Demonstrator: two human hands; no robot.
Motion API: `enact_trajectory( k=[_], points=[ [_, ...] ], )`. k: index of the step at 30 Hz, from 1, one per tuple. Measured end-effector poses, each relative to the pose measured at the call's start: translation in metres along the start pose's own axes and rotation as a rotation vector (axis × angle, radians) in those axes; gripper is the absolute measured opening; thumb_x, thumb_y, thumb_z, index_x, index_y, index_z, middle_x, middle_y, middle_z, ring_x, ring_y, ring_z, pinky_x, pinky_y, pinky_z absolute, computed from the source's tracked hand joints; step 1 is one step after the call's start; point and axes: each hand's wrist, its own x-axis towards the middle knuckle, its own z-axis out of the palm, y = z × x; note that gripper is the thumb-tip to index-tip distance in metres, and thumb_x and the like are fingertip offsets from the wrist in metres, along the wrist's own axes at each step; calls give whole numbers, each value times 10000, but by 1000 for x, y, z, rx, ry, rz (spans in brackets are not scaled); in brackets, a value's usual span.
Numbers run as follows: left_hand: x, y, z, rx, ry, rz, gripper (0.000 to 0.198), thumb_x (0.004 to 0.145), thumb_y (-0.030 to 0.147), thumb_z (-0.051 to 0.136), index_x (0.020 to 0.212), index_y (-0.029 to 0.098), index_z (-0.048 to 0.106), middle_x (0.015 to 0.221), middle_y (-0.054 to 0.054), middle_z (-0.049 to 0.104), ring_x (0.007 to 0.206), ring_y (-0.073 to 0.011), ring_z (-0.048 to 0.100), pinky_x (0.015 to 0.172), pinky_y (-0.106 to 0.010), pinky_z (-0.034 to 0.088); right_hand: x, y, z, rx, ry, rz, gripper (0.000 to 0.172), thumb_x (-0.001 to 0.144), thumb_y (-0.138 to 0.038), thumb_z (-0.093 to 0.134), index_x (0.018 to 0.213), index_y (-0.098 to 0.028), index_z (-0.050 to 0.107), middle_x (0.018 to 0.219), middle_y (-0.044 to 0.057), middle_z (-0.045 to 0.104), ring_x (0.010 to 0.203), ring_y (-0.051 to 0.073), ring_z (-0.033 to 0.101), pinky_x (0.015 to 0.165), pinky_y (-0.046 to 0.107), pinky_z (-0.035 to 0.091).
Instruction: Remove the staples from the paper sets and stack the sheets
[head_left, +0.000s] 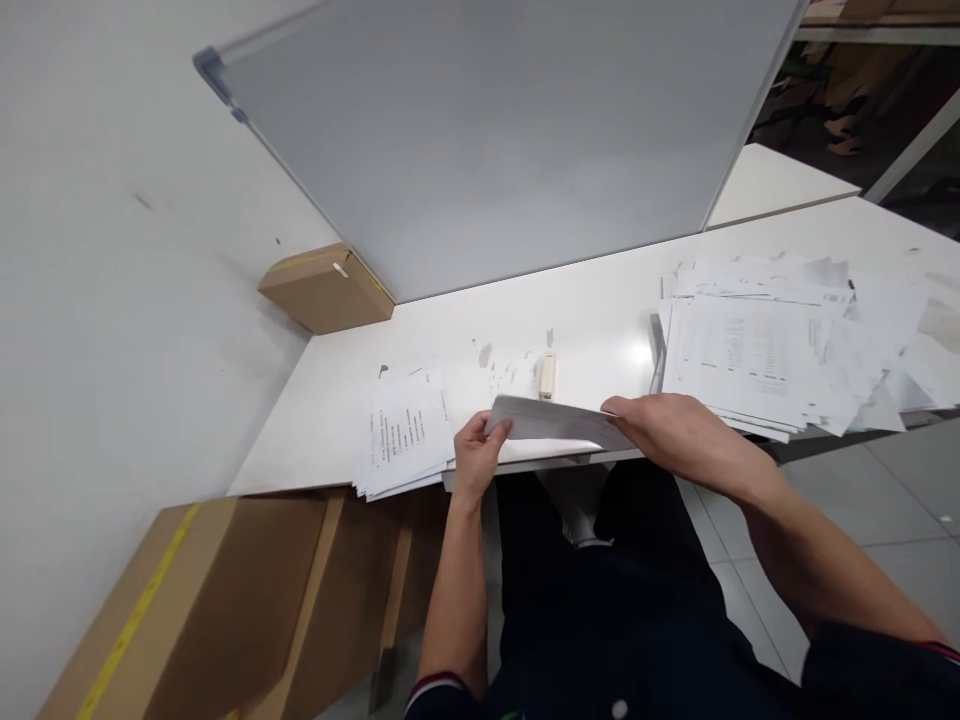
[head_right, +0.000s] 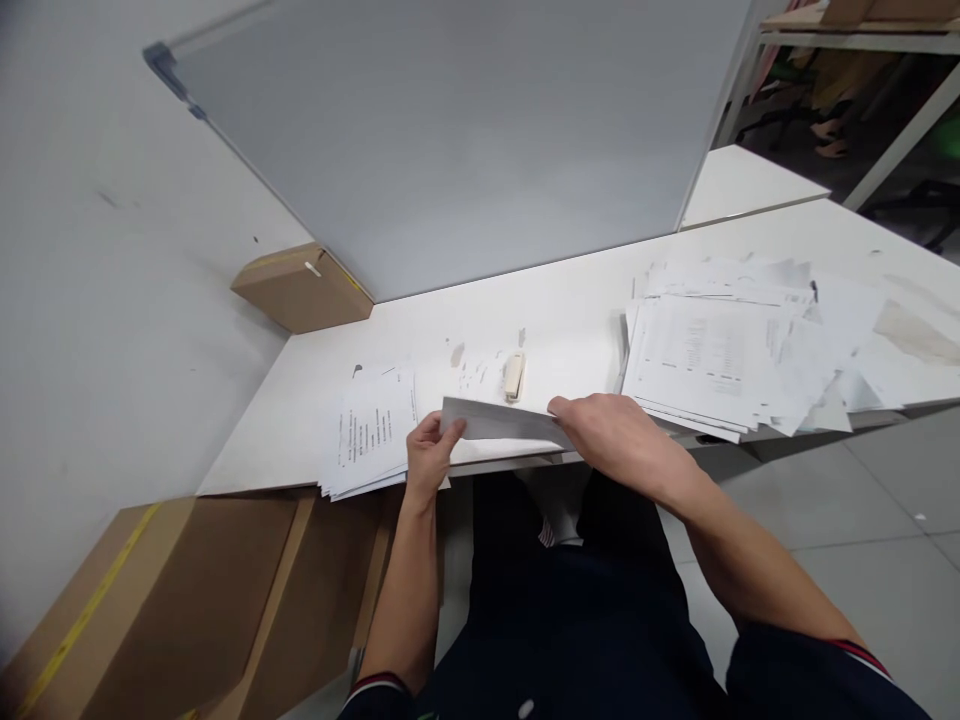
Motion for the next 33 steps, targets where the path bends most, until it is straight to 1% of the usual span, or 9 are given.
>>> enact_trajectory(
  k=[2,4,5,7,10,13,20,25,33],
  points=[
    [5,4,1,-113,86,-13,310,692,381,644,926,180,618,750,-9,632,691,-129,584,668,-260,466,-6,8,11,304,-30,58,213,855,-298,408,751,-217,575,555,1,552,461,134,468,448,255,292],
    [10,-1,5,-118,117,-32,382,724,392,610,1043,185,570,791,-22,635,714,-122,587,698,-265,469,-13,15,36,638,-78,152,252,829,-378,446,746,-208,613,637,19,613,551,165,549,484,262,379],
    [11,-6,8,-78,116,-49,392,751,395,579,1081,185,548,823,-35,635,753,-127,591,727,-274,468,-17,17,52,811,-106,222,260,805,-402,476,760,-196,629,678,32,637,602,187,583,513,277,423],
    [11,-18,15,54,96,-82,374,794,391,520,1103,181,534,909,-64,630,856,-145,587,787,-294,459,-26,20,85,1157,-204,366,304,777,-417,514,880,-166,650,767,56,676,722,232,630,612,326,490],
    [9,-35,26,239,56,-51,324,837,356,449,1098,187,541,1026,-84,601,968,-161,559,852,-316,435,-41,18,123,1423,-178,533,365,748,-419,564,958,-132,648,835,82,692,780,248,647,698,368,507],
    [10,-42,33,339,7,47,319,868,297,377,1133,196,523,1061,-84,577,996,-160,541,871,-324,423,-48,16,138,1531,-103,618,367,737,-408,595,973,-131,646,884,97,696,778,239,655,712,360,509],
    [19,-40,46,528,-122,209,421,863,158,291,1243,241,453,1071,-86,518,1005,-176,479,876,-346,387,-42,21,138,1583,-52,669,325,736,-383,610,949,-143,659,877,102,703,773,247,663,674,354,525],
    [21,-42,50,677,-148,213,533,789,41,297,1215,293,495,1003,-68,497,941,-182,463,846,-353,369,-42,24,145,1569,-38,679,334,745,-390,598,968,-148,652,905,104,699,789,248,664,683,356,529],
    [20,-44,51,725,-142,213,546,773,13,291,1181,279,536,990,-75,483,924,-189,445,840,-353,356,-42,23,145,1598,-43,681,322,746,-371,604,973,-147,646,895,99,702,795,249,663,685,356,530]
  ],
)
